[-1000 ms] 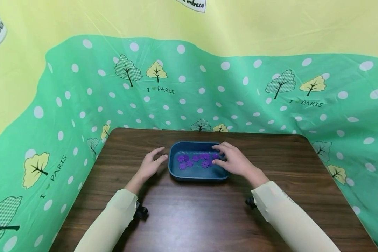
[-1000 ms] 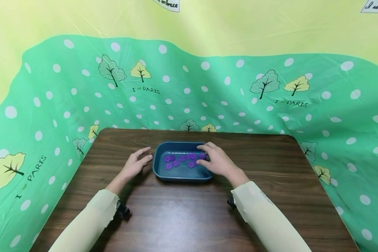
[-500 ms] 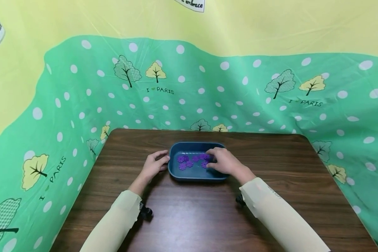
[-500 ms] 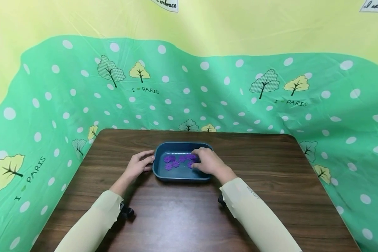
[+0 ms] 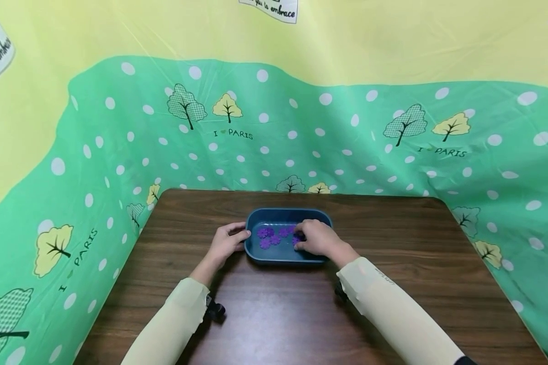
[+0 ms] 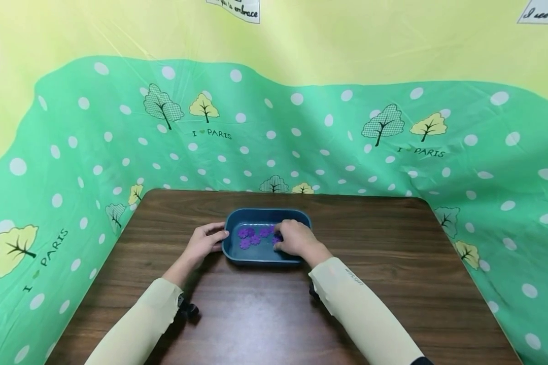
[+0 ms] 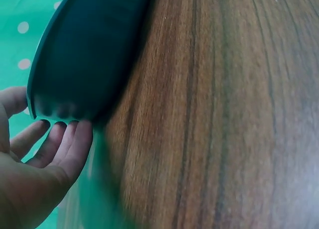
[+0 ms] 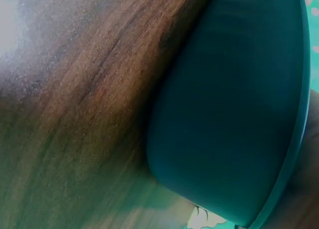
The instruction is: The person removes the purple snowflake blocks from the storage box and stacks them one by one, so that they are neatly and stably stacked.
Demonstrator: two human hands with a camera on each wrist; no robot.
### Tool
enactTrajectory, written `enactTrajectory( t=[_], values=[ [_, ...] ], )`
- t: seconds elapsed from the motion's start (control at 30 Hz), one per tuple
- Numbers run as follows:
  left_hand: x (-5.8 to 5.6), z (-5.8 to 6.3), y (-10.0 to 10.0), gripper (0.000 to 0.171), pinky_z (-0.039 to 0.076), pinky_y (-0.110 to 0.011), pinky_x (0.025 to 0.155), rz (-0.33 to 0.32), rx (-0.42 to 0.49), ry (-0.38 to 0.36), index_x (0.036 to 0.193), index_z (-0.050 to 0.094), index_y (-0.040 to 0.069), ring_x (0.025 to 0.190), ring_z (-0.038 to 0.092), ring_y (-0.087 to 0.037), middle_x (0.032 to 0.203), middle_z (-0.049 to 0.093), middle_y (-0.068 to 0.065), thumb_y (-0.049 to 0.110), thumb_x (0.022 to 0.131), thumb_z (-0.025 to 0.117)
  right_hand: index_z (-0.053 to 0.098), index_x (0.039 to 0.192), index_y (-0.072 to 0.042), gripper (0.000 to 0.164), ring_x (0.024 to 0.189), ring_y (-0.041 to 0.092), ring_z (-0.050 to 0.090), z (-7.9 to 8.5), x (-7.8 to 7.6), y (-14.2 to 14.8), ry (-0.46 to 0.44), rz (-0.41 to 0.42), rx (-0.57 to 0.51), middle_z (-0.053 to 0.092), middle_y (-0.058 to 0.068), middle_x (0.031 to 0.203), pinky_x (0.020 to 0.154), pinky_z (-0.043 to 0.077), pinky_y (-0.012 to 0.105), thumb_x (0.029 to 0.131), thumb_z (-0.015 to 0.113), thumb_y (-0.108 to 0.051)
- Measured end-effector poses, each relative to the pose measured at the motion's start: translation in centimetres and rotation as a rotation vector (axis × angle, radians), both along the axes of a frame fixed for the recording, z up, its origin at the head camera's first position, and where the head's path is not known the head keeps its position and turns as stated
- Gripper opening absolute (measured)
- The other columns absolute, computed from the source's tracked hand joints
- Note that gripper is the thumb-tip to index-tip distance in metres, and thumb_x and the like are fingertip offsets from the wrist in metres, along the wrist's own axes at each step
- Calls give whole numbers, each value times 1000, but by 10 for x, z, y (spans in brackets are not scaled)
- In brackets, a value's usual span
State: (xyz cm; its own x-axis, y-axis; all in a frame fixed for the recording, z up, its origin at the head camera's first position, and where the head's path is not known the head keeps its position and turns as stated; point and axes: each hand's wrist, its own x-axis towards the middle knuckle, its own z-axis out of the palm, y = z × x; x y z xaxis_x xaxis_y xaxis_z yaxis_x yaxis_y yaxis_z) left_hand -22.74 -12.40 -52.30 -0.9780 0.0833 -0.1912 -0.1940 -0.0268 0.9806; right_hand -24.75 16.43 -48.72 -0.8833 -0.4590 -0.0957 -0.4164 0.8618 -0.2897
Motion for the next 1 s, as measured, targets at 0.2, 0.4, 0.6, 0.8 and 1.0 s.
enactTrajectory(
  t=[0.2, 0.4, 0.6, 0.8, 1.0],
  values=[
    [0, 1, 2, 45, 65, -36, 79, 17, 14, -17, 136, 61, -8, 95, 73, -27, 128, 64, -29, 4, 94, 70, 74, 123, -11, 41, 113, 26, 65, 0, 1, -4, -5, -11, 13, 71, 9, 121, 102, 55, 48, 88, 83, -30],
    [0, 0, 3, 44, 64, -38, 80, 22, 17, -21, 135, 61, -8, 95, 72, -27, 127, 64, -29, 5, 94, 69, 75, 119, -11, 35, 110, 25, 66, -3, 0, -4, 9, -22, 18, 73, 7, 117, 99, 56, 47, 88, 83, -26],
    [0, 1, 4, 44, 63, -43, 84, 15, 33, -28, 136, 61, -8, 98, 72, -30, 130, 62, -31, 5, 95, 69, 76, 117, -11, 33, 111, 26, 67, -7, 1, -5, 26, -24, 22, 73, 6, 117, 98, 57, 46, 88, 83, -23],
    [1, 2, 4, 43, 64, -40, 82, 18, 26, -31, 136, 61, -7, 98, 72, -29, 130, 62, -32, 4, 95, 69, 76, 118, -11, 32, 109, 25, 67, -7, 1, -6, 29, -8, 42, 73, 7, 118, 97, 58, 46, 89, 81, -23],
    [1, 2, 5, 43, 64, -41, 84, 18, 20, -33, 137, 61, -6, 97, 72, -28, 130, 62, -31, 4, 96, 68, 77, 109, -13, 25, 90, 18, 63, -7, -1, -6, 24, 2, 73, 73, 3, 106, 87, 60, 42, 87, 81, -26]
  ],
)
